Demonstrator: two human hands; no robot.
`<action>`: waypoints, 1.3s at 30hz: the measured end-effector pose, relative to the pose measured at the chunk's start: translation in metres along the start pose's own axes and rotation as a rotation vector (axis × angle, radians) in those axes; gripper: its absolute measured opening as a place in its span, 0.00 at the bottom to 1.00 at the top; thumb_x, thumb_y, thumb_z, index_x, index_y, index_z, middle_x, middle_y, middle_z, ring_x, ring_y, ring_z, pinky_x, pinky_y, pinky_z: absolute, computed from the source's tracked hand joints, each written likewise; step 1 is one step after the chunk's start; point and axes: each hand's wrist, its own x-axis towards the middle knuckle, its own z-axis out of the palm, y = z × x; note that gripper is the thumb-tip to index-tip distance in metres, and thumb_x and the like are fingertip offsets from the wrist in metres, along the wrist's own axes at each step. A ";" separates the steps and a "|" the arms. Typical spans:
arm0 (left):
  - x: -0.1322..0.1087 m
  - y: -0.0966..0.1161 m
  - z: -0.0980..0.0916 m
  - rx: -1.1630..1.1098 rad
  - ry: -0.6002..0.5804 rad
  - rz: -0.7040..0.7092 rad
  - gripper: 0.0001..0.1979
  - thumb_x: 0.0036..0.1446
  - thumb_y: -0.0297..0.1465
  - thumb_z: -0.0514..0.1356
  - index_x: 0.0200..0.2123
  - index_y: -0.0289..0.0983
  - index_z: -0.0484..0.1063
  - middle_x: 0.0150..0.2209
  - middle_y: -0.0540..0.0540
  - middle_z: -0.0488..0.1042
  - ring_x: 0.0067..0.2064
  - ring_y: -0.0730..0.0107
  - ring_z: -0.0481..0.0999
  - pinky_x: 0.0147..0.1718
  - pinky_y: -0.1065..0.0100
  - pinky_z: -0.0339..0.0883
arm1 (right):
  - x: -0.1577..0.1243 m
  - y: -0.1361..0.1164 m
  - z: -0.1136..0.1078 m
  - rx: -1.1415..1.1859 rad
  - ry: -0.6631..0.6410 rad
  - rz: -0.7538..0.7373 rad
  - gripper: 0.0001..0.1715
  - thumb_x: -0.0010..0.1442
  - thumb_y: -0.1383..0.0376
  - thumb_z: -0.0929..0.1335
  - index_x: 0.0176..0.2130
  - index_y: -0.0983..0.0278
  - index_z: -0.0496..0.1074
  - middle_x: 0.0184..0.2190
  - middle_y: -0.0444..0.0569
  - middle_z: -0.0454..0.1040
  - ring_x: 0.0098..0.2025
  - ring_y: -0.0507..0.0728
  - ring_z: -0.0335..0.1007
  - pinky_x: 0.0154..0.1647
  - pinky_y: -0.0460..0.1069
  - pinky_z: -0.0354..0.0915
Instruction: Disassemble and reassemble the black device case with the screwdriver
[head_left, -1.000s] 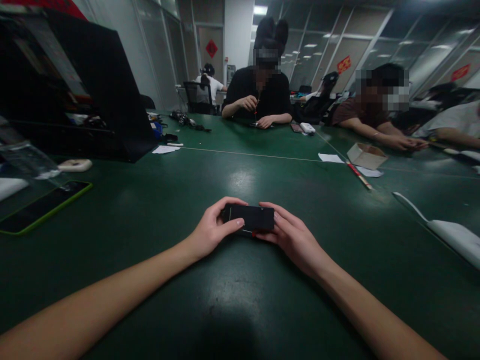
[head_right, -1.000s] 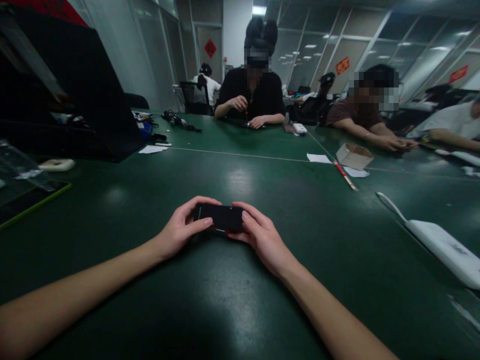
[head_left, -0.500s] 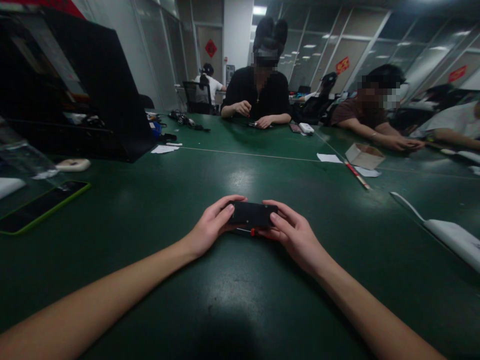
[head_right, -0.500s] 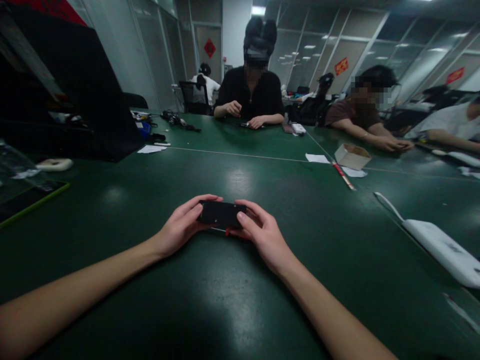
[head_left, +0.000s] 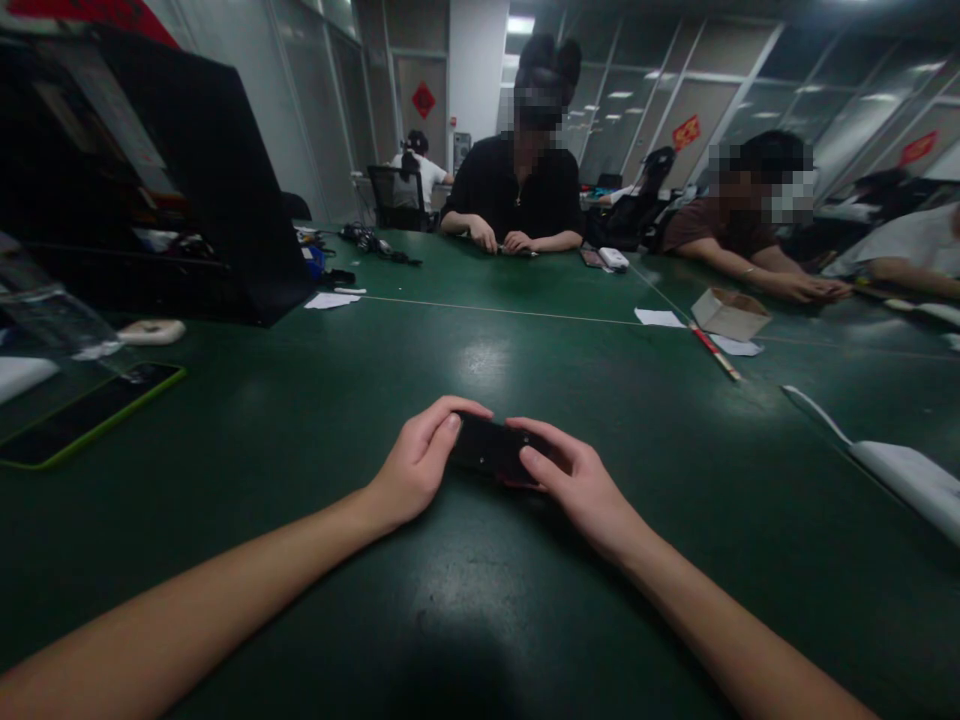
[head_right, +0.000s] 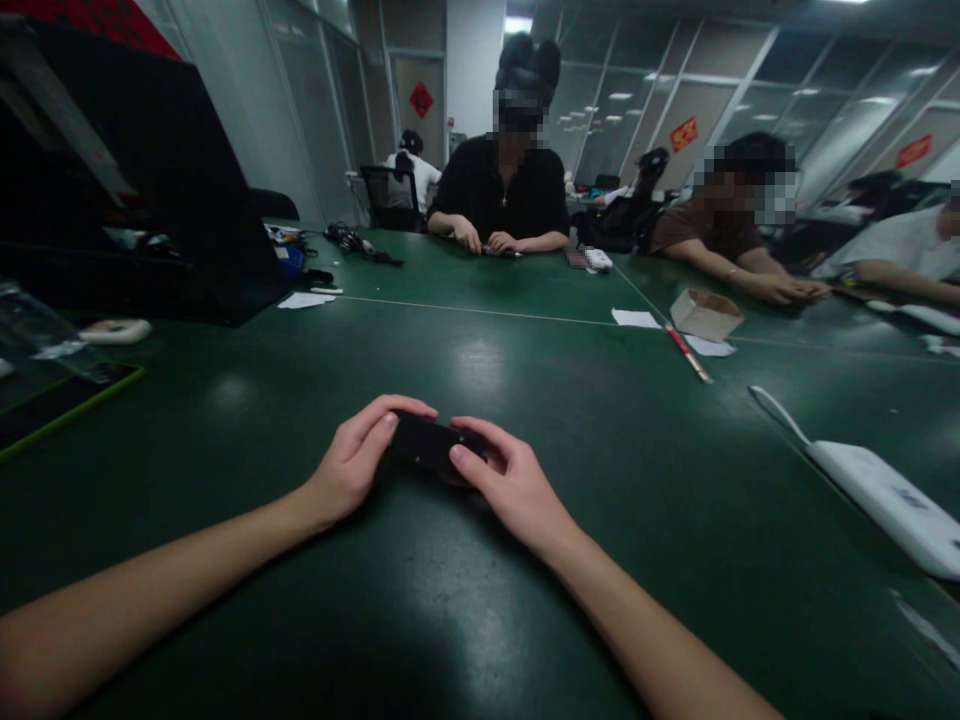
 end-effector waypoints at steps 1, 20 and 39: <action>-0.001 0.001 0.000 0.043 -0.024 0.050 0.15 0.69 0.33 0.47 0.48 0.37 0.72 0.47 0.43 0.75 0.51 0.63 0.73 0.53 0.61 0.63 | 0.000 -0.001 0.001 -0.043 0.005 0.013 0.29 0.56 0.54 0.73 0.54 0.63 0.71 0.50 0.52 0.75 0.45 0.60 0.76 0.48 0.55 0.73; 0.003 0.008 0.009 -0.083 -0.016 -0.131 0.08 0.56 0.34 0.64 0.37 0.37 0.74 0.41 0.44 0.76 0.47 0.61 0.74 0.48 0.63 0.65 | -0.004 0.000 0.013 -0.142 0.068 0.001 0.26 0.56 0.53 0.73 0.50 0.65 0.75 0.39 0.51 0.79 0.35 0.59 0.76 0.38 0.53 0.71; -0.007 0.000 0.014 -0.228 -0.245 -0.245 0.36 0.51 0.35 0.68 0.62 0.41 0.60 0.53 0.40 0.74 0.46 0.56 0.79 0.44 0.59 0.73 | -0.016 -0.007 0.009 -0.552 0.148 -0.585 0.10 0.62 0.67 0.70 0.45 0.58 0.73 0.49 0.50 0.73 0.40 0.55 0.74 0.40 0.50 0.71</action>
